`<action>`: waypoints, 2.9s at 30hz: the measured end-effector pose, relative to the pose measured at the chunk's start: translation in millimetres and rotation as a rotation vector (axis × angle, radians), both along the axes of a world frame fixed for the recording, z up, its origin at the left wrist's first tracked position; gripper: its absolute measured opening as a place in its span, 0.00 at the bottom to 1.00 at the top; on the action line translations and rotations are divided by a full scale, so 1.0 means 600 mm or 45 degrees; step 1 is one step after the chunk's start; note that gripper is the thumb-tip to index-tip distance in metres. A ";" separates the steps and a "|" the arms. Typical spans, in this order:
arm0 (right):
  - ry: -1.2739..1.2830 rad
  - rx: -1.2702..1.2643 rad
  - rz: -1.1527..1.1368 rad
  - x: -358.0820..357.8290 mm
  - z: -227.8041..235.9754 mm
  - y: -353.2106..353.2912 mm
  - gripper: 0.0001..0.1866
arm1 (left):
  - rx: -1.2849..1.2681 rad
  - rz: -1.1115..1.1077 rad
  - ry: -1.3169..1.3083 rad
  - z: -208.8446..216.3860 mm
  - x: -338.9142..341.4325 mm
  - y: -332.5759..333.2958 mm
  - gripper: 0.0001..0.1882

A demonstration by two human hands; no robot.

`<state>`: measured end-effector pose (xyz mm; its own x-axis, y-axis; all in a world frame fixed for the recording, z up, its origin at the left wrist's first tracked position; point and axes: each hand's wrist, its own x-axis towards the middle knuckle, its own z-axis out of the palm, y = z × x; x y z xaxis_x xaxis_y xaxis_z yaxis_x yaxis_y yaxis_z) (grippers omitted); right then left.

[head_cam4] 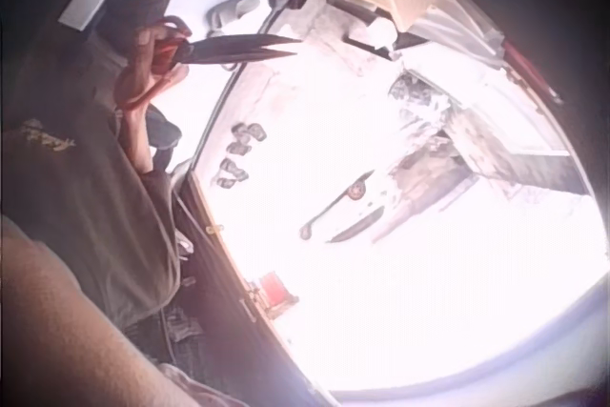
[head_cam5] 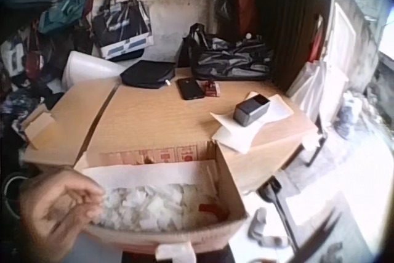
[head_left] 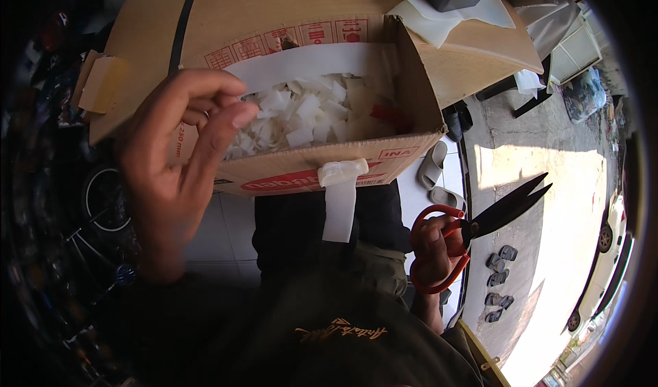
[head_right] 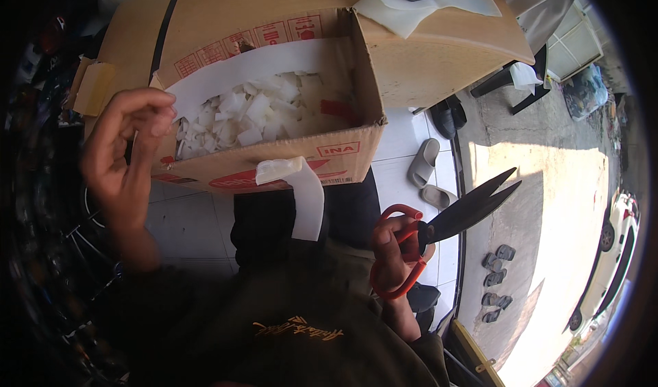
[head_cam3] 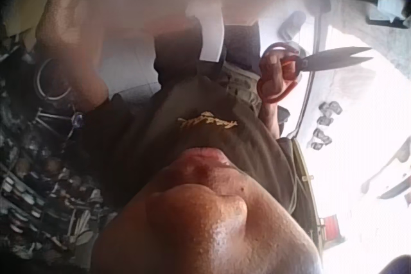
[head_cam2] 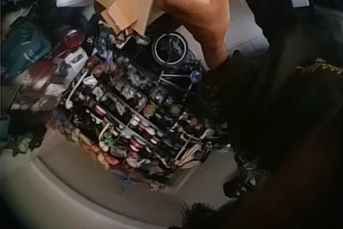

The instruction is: The person cuts strips of white foam by hand using shears and then places them into a cardboard box.

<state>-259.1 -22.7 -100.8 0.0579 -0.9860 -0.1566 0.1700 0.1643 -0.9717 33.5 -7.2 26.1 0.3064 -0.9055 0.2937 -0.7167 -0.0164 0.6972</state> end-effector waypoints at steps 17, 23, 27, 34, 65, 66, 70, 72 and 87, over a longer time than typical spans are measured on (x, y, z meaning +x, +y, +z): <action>-0.047 -0.069 0.212 0.015 0.007 0.017 0.10 | -0.511 -0.176 -0.127 -0.090 -0.101 0.025 0.13; -0.254 -0.280 0.449 0.040 0.015 0.005 0.38 | -0.377 -0.447 0.220 -0.086 -0.133 0.037 0.12; -0.174 -0.339 0.506 0.068 0.059 -0.006 0.24 | -0.288 -0.433 0.670 -0.091 -0.138 0.050 0.13; -0.329 -0.120 0.335 0.102 0.092 -0.020 0.09 | -0.116 -0.329 1.079 -0.101 -0.149 0.059 0.13; 0.892 -0.130 1.176 0.031 0.150 -0.071 0.49 | 0.172 -0.219 1.055 0.015 0.006 0.012 0.10; 0.902 -0.143 1.219 0.035 0.153 -0.074 0.49 | 0.218 -0.231 1.097 0.017 0.004 0.009 0.10; 0.930 -0.131 1.297 0.042 0.170 -0.087 0.47 | 0.277 -0.262 1.219 0.005 -0.004 -0.012 0.11; 0.880 -0.122 1.263 0.046 0.173 -0.091 0.46 | 0.163 -0.211 1.227 0.001 -0.005 -0.019 0.10; 1.227 -0.167 1.285 0.077 0.236 -0.142 0.41 | 0.244 -0.267 1.457 -0.017 -0.011 -0.033 0.11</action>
